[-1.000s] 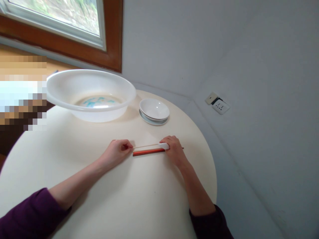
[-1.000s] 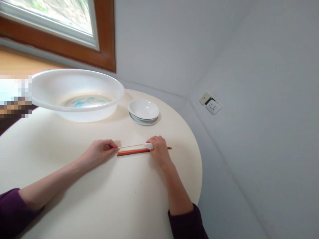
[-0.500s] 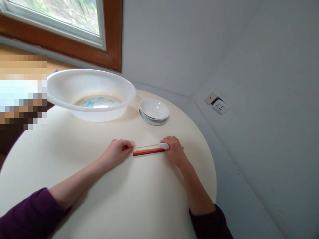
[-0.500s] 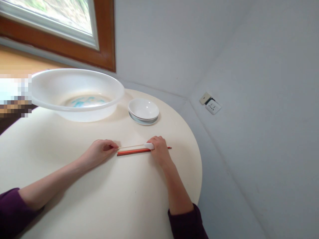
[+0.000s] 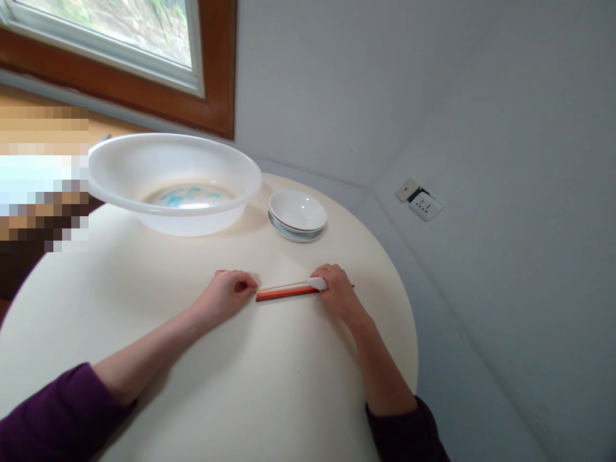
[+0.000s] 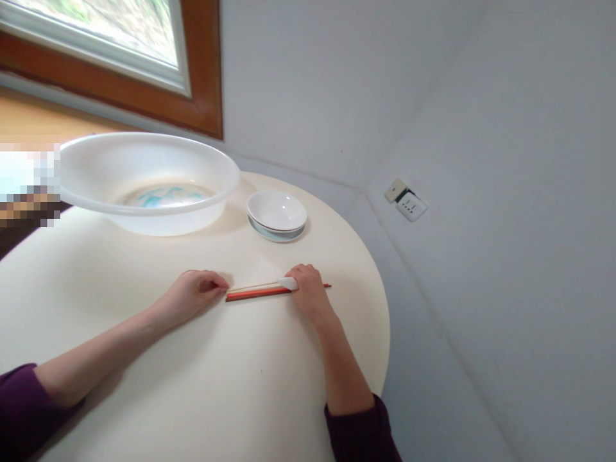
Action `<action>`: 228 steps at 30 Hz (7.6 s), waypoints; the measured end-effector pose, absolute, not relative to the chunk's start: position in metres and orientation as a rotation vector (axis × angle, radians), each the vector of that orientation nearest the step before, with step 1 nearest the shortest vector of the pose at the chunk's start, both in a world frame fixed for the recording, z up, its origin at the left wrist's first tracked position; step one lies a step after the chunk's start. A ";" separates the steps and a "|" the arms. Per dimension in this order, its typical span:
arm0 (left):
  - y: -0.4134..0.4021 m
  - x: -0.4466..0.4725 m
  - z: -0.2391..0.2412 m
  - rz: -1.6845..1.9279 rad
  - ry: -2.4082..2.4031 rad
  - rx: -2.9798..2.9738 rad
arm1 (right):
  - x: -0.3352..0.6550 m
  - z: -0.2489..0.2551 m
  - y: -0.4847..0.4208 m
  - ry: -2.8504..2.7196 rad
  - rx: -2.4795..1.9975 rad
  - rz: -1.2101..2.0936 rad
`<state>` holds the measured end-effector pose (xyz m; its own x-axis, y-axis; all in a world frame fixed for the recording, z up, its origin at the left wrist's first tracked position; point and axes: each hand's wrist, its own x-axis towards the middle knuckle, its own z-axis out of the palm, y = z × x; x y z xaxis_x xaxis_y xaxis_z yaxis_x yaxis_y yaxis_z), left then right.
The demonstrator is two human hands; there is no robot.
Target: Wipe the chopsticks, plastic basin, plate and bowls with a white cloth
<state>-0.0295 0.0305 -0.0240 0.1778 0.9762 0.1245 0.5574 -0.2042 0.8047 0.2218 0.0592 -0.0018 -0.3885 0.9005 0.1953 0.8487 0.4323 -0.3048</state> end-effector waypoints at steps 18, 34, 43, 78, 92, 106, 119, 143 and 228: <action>0.030 -0.029 -0.022 0.859 1.448 1.854 | 0.221 -0.001 0.057 -2.383 -1.544 0.266; 0.030 -0.030 -0.024 0.862 1.412 1.842 | 0.221 -0.004 0.058 -2.391 -1.527 0.239; 0.026 -0.027 -0.016 0.981 1.417 1.789 | 0.217 0.000 0.055 -2.177 -1.336 0.142; 0.046 -0.048 -0.016 1.660 1.321 1.263 | 0.156 -0.055 -0.005 -2.483 -1.416 -0.017; 0.044 -0.046 -0.016 1.413 1.405 1.340 | 0.240 -0.055 0.032 -2.377 -1.535 0.133; 0.050 -0.048 -0.022 1.321 1.406 1.364 | 0.309 -0.058 0.068 -2.307 -1.666 0.153; 0.042 -0.035 -0.020 1.280 0.982 1.174 | 0.285 -0.041 0.044 -2.096 -1.318 -0.349; 0.017 -0.025 -0.012 1.052 0.868 1.363 | 0.242 -0.007 0.025 -1.550 -1.596 0.570; -0.001 -0.113 -0.031 0.668 1.497 2.599 | 0.156 -0.025 0.023 -2.709 -1.192 0.220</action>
<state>-0.1128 -0.0008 -0.0305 0.4316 0.8380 0.3338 0.8083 -0.5236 0.2692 0.1558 0.0233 -0.0251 -0.6645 0.7407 0.0987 0.7151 0.6687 -0.2037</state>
